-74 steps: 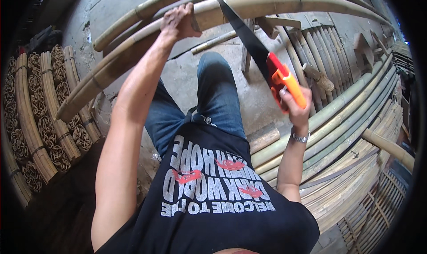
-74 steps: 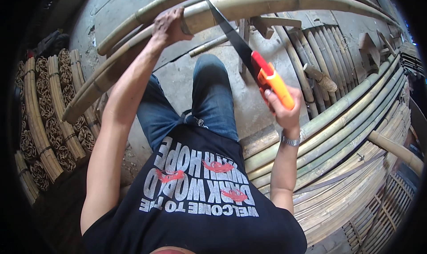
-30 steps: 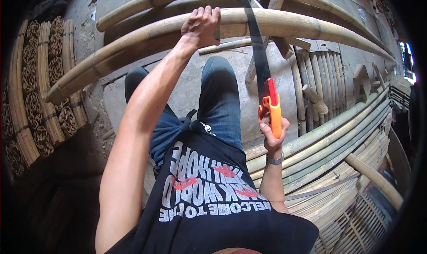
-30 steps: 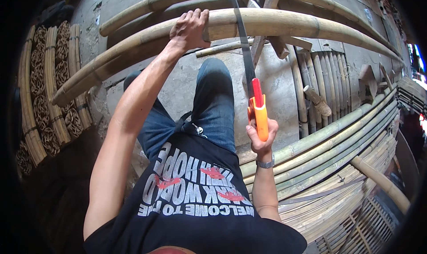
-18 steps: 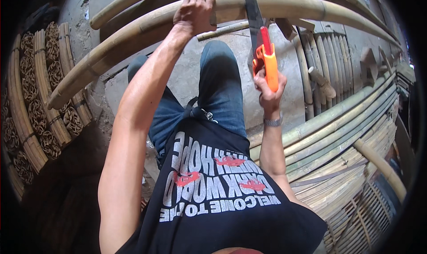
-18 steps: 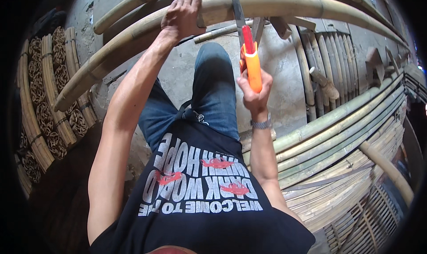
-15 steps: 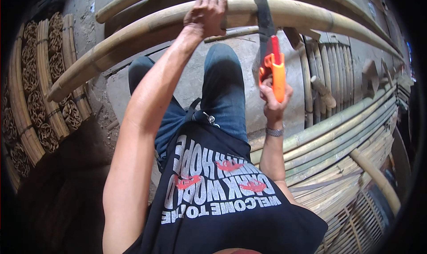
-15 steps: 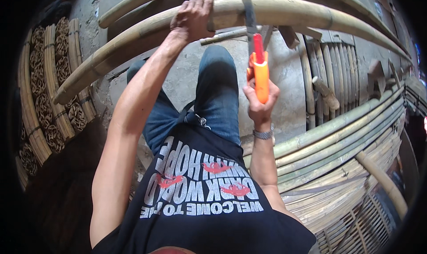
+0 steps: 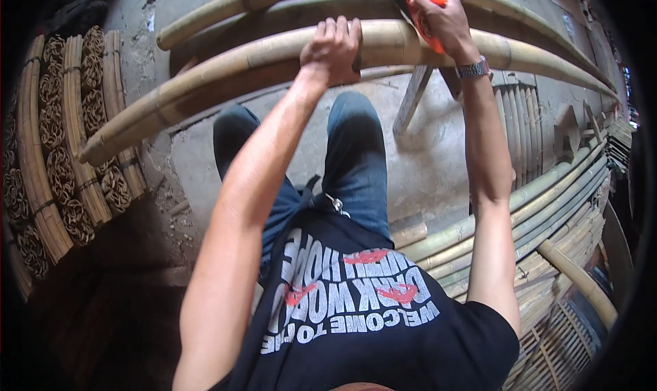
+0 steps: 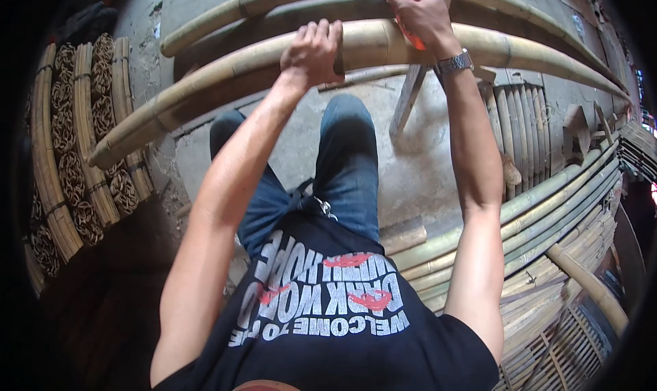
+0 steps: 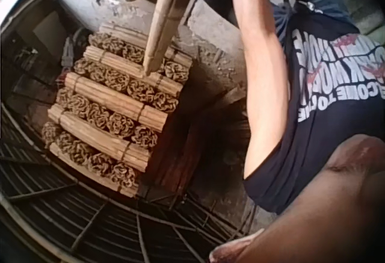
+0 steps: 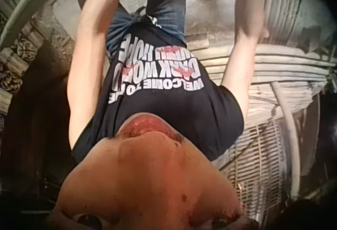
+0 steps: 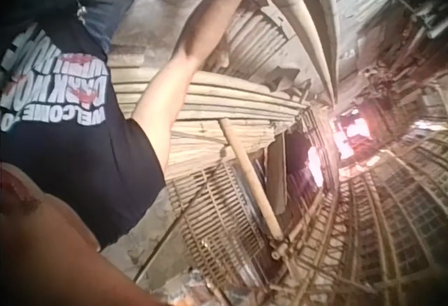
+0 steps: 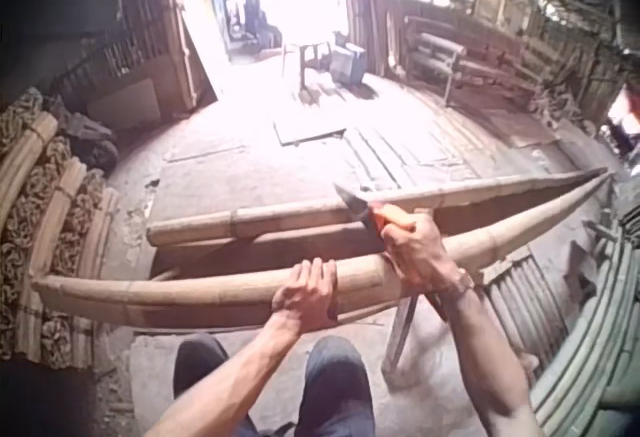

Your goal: Sawing through a long bamboo pole using a hand saw in a workshop.

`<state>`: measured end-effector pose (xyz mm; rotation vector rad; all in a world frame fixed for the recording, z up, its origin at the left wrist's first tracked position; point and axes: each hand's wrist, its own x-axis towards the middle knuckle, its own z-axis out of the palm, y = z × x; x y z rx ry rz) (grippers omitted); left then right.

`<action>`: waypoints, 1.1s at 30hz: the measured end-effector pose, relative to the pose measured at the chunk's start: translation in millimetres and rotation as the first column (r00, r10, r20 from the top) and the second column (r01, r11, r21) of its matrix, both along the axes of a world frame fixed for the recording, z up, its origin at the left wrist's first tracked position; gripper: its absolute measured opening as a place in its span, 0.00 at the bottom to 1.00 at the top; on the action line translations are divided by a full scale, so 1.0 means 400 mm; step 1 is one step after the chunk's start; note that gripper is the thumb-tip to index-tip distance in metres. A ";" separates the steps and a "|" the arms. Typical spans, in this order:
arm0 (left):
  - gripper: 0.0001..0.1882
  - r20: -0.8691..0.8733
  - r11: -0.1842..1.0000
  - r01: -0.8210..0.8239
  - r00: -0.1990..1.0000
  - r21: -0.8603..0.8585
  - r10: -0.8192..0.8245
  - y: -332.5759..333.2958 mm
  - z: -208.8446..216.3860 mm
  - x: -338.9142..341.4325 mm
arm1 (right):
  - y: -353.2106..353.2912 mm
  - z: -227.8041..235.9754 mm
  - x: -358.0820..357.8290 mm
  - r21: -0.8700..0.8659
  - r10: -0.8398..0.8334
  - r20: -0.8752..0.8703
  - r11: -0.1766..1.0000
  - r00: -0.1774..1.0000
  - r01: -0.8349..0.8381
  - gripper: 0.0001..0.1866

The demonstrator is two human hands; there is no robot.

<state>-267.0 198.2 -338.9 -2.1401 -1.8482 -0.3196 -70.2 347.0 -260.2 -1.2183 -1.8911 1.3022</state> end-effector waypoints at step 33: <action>0.48 -0.018 0.997 -0.040 0.999 -0.068 0.039 0.002 -0.003 -0.004 | -0.543 -0.115 0.181 0.022 -0.267 -0.363 0.955 0.893 0.295 0.08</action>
